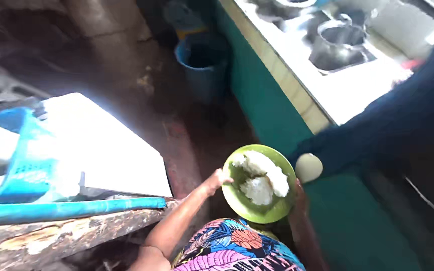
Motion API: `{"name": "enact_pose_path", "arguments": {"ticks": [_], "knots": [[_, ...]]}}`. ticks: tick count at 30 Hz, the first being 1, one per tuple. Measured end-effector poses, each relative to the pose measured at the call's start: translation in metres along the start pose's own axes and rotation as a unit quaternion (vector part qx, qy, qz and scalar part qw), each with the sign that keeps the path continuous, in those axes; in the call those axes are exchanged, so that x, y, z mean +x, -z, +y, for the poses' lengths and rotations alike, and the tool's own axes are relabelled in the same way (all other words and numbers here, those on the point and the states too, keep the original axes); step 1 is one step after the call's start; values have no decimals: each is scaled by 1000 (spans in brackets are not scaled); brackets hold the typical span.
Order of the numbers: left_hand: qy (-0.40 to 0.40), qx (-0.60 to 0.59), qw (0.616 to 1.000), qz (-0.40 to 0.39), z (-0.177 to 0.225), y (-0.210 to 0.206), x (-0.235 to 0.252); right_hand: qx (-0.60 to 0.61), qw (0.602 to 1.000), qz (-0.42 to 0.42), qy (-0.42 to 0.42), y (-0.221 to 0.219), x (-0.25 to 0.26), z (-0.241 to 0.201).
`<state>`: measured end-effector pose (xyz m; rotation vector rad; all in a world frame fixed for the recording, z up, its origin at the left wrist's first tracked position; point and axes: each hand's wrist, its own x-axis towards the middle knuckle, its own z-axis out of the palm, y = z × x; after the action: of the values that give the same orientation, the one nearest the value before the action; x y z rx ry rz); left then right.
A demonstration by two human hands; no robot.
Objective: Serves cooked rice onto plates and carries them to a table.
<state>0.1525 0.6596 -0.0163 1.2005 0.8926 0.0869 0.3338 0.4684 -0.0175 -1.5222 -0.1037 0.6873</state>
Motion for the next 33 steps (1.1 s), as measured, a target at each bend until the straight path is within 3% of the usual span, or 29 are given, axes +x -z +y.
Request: {"name": "enact_pose_path", "arguments": {"ticks": [6, 12, 21, 27, 33], "knots": [[3, -13, 998, 55, 38, 31, 31, -59, 994, -91, -12, -59, 87, -32], [19, -31, 986, 165, 66, 112, 53, -30, 974, -219, -50, -171, 151, -35], [6, -75, 958, 276, 124, 298, 89, -47, 947, -314, -56, -413, 225, -33], [-34, -115, 947, 298, 164, 413, 115, -46, 938, -333, -83, -557, 256, -44], [-96, -144, 931, 321, 199, 526, 161, -73, 940, -330, -53, -688, 292, -54]]}}
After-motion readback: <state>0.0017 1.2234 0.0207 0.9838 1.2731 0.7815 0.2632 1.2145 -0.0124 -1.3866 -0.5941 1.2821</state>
